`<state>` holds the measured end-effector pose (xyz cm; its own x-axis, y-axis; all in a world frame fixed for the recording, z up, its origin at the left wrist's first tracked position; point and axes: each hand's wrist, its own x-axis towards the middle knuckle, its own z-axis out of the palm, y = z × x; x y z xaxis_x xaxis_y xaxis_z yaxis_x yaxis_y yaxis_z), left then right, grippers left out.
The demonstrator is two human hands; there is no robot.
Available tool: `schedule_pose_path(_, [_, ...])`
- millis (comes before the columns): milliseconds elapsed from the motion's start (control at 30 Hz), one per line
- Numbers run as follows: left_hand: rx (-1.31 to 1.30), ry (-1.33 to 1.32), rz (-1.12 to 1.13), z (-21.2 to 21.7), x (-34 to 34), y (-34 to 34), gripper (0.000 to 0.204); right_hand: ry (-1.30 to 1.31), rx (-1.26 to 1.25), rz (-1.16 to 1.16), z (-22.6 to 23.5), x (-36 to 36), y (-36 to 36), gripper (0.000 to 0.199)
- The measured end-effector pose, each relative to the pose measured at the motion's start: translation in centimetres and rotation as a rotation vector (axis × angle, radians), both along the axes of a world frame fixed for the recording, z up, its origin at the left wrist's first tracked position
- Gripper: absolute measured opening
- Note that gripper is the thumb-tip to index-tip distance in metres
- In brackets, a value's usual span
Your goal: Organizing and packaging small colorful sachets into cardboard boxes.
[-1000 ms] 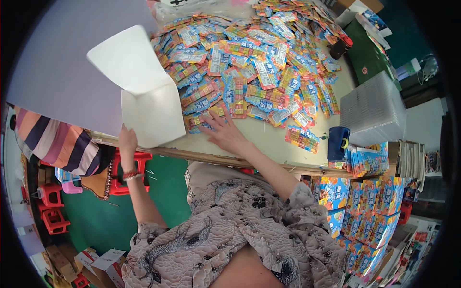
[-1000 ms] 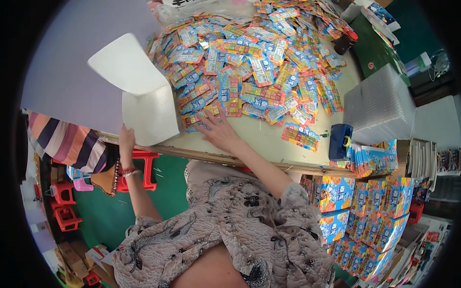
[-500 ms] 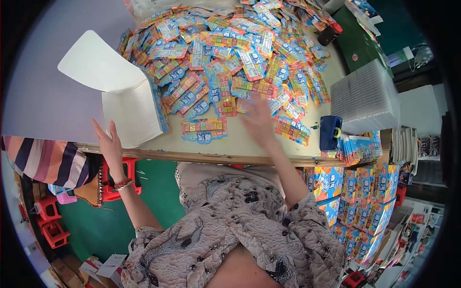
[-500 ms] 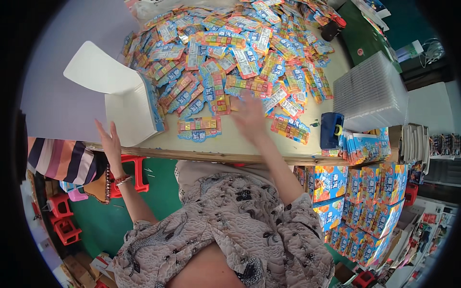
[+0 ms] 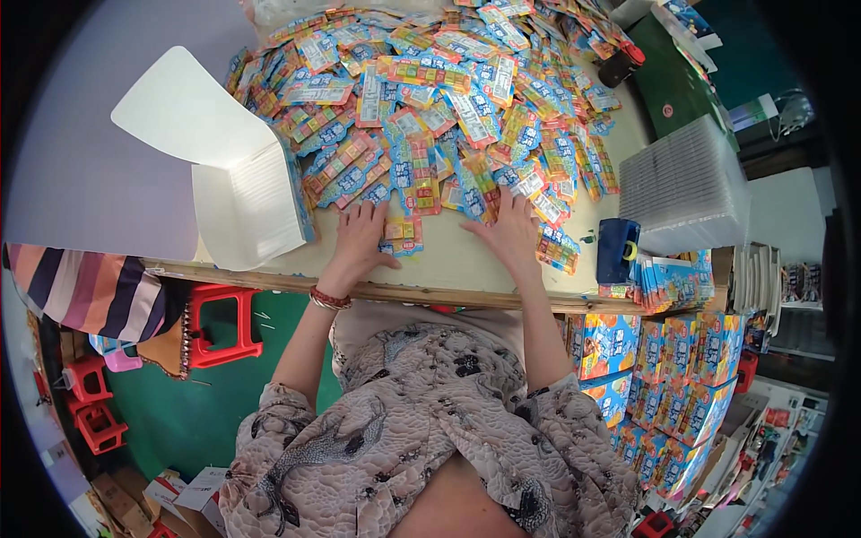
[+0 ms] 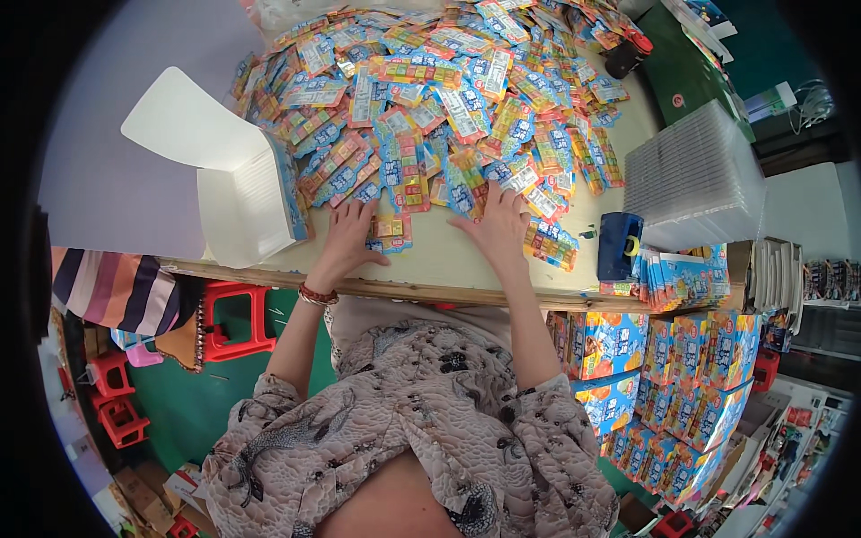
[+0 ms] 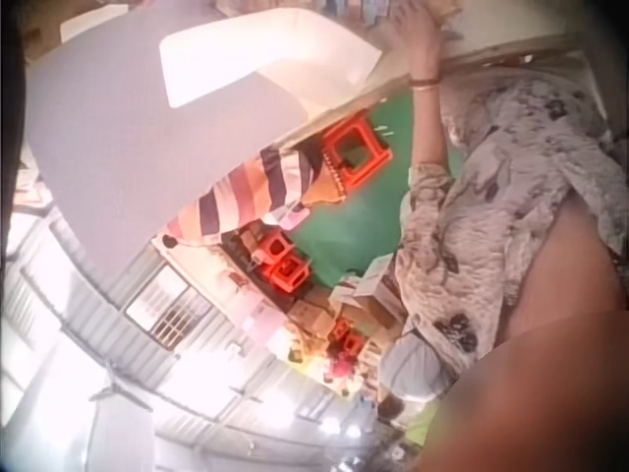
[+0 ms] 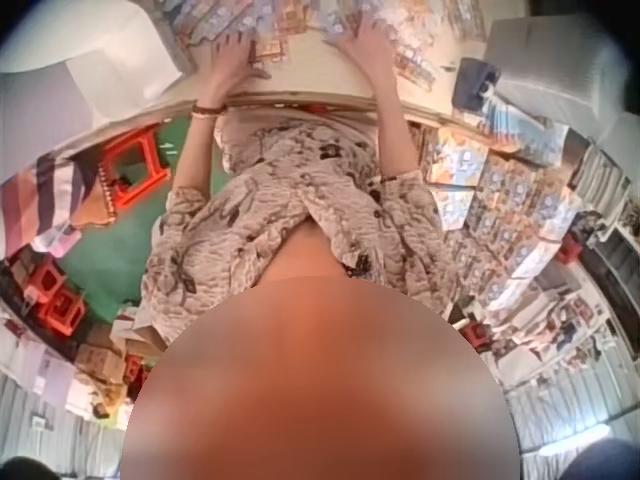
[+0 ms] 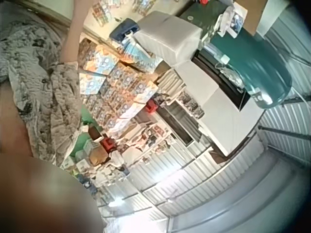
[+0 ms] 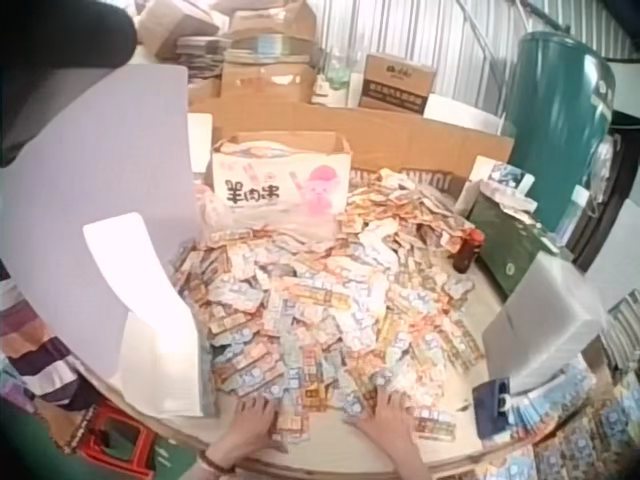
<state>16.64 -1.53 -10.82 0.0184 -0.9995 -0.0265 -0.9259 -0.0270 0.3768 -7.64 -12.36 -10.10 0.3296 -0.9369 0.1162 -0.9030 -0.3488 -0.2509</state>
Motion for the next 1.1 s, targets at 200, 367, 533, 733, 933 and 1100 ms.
schedule_pose_path(200, [0.061,0.139,0.152,-0.7,-0.1,-0.3,0.080,-0.076,0.063,-0.020,-0.1,1.0,2.7,0.082])
schedule_pose_path(367, [-0.108,0.640,0.365,-1.7,0.9,-0.2,0.058,-0.201,0.041,-0.041,-1.1,1.7,5.1,0.087])
schedule_pose_path(533, [0.070,1.400,0.541,-0.4,-1.4,-0.7,0.037,-0.573,0.212,-0.140,-1.7,4.7,6.5,0.107])
schedule_pose_path(733, [-0.190,1.845,0.655,-0.5,-6.5,-0.5,0.034,-0.593,0.268,-0.159,-1.5,7.0,7.7,0.093])
schedule_pose_path(933, [-0.131,1.738,0.597,0.6,-5.9,-0.2,0.033,-0.704,0.284,0.205,-2.7,4.4,6.3,0.096])
schedule_pose_path(1100, [-0.220,1.453,0.512,-0.6,-4.4,-0.4,0.038,-1.013,0.815,0.422,-1.1,1.3,4.8,0.046])
